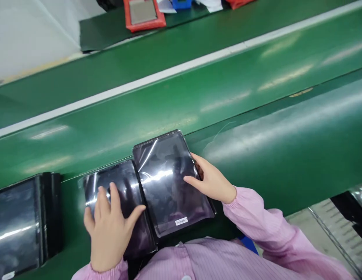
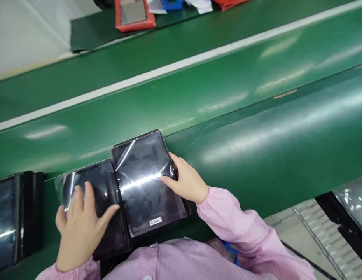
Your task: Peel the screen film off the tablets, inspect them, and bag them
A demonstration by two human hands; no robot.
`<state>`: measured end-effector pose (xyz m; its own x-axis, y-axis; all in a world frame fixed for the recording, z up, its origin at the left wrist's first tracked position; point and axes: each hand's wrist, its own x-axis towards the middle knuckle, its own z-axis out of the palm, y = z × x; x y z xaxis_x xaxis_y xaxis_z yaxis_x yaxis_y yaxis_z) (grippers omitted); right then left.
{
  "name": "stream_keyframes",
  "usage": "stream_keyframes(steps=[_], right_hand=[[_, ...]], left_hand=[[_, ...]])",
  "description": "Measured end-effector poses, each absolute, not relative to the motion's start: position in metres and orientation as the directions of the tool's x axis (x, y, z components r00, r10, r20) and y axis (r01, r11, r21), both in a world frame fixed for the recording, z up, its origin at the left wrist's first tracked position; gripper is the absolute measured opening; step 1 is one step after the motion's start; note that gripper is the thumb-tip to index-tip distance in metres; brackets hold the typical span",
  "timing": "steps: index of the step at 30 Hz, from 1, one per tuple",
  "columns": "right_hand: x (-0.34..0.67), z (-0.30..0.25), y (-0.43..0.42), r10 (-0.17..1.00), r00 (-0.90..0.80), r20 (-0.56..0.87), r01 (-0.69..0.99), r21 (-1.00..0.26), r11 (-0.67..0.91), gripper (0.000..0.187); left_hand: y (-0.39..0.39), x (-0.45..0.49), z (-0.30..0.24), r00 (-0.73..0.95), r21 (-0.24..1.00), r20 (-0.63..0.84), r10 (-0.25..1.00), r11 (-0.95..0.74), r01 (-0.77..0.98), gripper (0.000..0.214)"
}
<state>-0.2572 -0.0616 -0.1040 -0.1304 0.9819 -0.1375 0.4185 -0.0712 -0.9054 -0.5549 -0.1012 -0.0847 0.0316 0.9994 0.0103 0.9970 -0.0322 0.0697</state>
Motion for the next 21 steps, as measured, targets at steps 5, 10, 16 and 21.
stream_keyframes(steps=[5, 10, 16, 21], right_hand=[[-0.25, -0.115, -0.058, 0.972, -0.179, -0.15, 0.31, -0.947, -0.089, 0.067], [-0.256, -0.117, -0.057, 0.987, 0.073, -0.145, 0.358, -0.92, -0.161, 0.061], [-0.279, -0.104, -0.052, 0.961, 0.24, -0.139, 0.379, -0.898, -0.225, 0.06], [-0.278, -0.082, -0.041, 0.959, 0.148, -0.241, 0.305, -0.911, -0.276, 0.048]], left_hand=[[-0.125, -0.598, -0.084, -0.282, 0.139, -0.043, 0.958, 0.286, 0.948, 0.093], [-0.148, -0.622, -0.096, -0.456, 0.374, -0.203, 0.866, 0.499, 0.781, 0.09], [-0.142, -0.633, -0.102, -0.445, 0.551, -0.257, 0.858, 0.508, 0.662, 0.076], [-0.137, -0.636, -0.094, -0.428, 0.643, -0.317, 0.846, 0.523, 0.559, 0.069]])
